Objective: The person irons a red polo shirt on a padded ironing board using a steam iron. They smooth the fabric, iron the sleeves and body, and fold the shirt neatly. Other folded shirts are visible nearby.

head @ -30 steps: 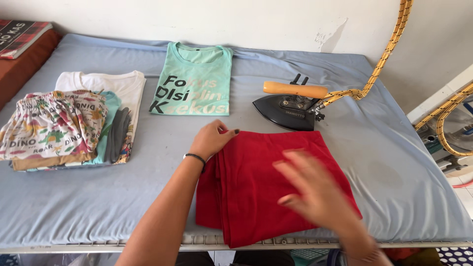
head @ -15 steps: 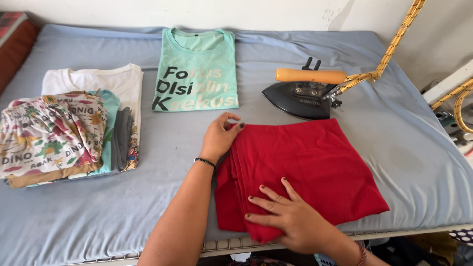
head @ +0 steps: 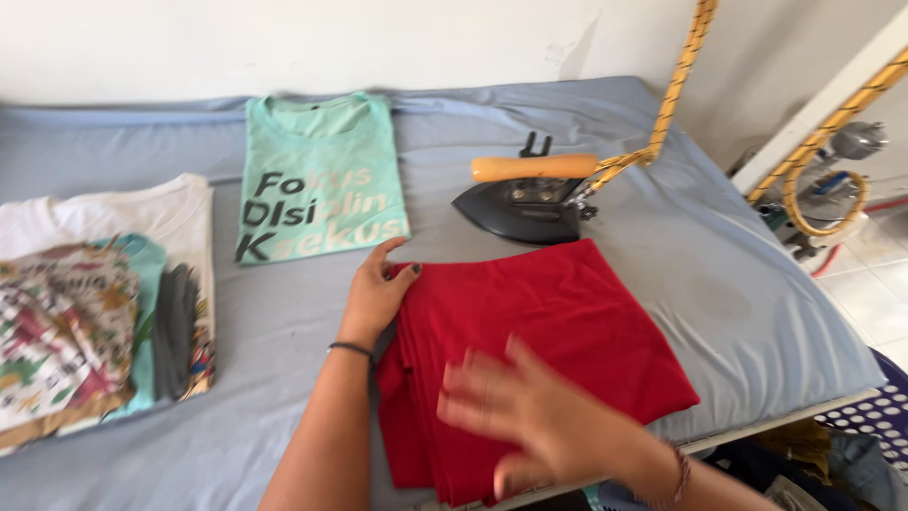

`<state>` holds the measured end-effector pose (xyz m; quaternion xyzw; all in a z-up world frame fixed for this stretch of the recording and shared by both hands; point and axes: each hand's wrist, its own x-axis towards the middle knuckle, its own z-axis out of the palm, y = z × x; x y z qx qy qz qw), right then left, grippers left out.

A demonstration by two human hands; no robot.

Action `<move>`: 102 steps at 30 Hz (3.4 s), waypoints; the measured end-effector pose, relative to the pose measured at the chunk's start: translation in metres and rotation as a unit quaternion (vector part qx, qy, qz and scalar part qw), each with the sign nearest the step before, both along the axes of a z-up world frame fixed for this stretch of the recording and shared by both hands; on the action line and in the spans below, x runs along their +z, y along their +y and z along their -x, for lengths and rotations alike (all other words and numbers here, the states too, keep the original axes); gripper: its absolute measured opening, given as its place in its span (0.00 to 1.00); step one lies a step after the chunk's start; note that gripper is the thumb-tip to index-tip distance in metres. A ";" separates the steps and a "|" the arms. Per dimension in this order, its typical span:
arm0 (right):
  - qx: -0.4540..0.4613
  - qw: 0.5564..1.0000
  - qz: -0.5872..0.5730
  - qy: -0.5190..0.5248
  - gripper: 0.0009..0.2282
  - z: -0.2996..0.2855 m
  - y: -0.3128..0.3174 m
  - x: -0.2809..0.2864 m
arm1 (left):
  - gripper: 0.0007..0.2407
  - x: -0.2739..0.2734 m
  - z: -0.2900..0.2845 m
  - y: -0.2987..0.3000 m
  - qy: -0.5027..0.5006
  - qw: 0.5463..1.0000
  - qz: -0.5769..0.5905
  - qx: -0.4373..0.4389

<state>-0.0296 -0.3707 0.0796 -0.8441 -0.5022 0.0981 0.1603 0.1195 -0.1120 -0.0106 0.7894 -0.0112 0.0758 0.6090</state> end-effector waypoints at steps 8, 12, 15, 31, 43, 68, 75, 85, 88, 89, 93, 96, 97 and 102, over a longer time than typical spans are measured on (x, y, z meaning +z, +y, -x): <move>-0.217 0.970 0.063 -0.091 0.36 -0.093 -0.036 -0.042 | 0.38 0.021 0.019 0.003 0.054 0.995 -0.075 -0.035; -0.356 0.924 0.117 -0.075 0.33 -0.126 -0.108 -0.068 | 0.38 0.023 0.015 0.001 0.078 0.992 -0.092 -0.026; -0.429 0.900 0.032 -0.067 0.26 -0.141 -0.155 -0.077 | 0.38 0.028 0.017 -0.001 0.053 0.994 -0.097 -0.028; -0.600 0.766 -0.108 -0.202 0.09 -0.192 -0.159 -0.091 | 0.51 0.041 0.052 -0.052 0.027 0.856 -0.487 -0.171; -0.517 0.838 -0.082 -0.155 0.16 -0.200 -0.145 -0.084 | 0.53 0.038 0.050 -0.052 0.038 0.842 -0.509 -0.176; -0.512 0.851 0.080 -0.088 0.27 -0.109 -0.161 -0.018 | 0.50 0.046 0.056 -0.040 0.025 0.878 -0.456 -0.145; -0.280 0.874 -0.101 -0.383 0.33 -0.222 -0.085 0.035 | 0.51 0.051 0.056 -0.040 0.029 0.882 -0.442 -0.159; -0.416 0.867 0.016 -0.273 0.12 -0.280 -0.077 0.022 | 0.52 0.042 0.049 -0.036 0.044 0.901 -0.397 -0.170; -0.396 0.839 -0.065 -0.367 0.12 -0.278 -0.084 0.015 | 0.43 0.029 0.048 -0.031 -0.014 0.925 -0.366 -0.104; -0.395 0.823 -0.078 -0.401 0.13 -0.279 -0.087 0.016 | 0.38 0.025 0.044 -0.030 -0.055 0.932 -0.350 -0.071; -0.412 0.788 -0.062 -0.453 0.14 -0.267 -0.110 0.033 | 0.21 0.015 0.032 -0.018 -0.028 0.979 -0.201 0.025; -0.379 0.798 -0.074 -0.462 0.13 -0.242 -0.125 0.054 | 0.14 0.014 0.026 -0.009 -0.009 0.990 -0.108 0.086; -0.368 0.809 -0.085 -0.450 0.13 -0.232 -0.126 0.062 | 0.12 0.014 0.025 -0.006 -0.012 0.985 -0.136 0.106; -0.302 0.909 -0.158 -0.241 0.11 -0.194 -0.090 0.091 | 0.05 0.013 0.024 0.003 0.021 0.971 -0.211 0.115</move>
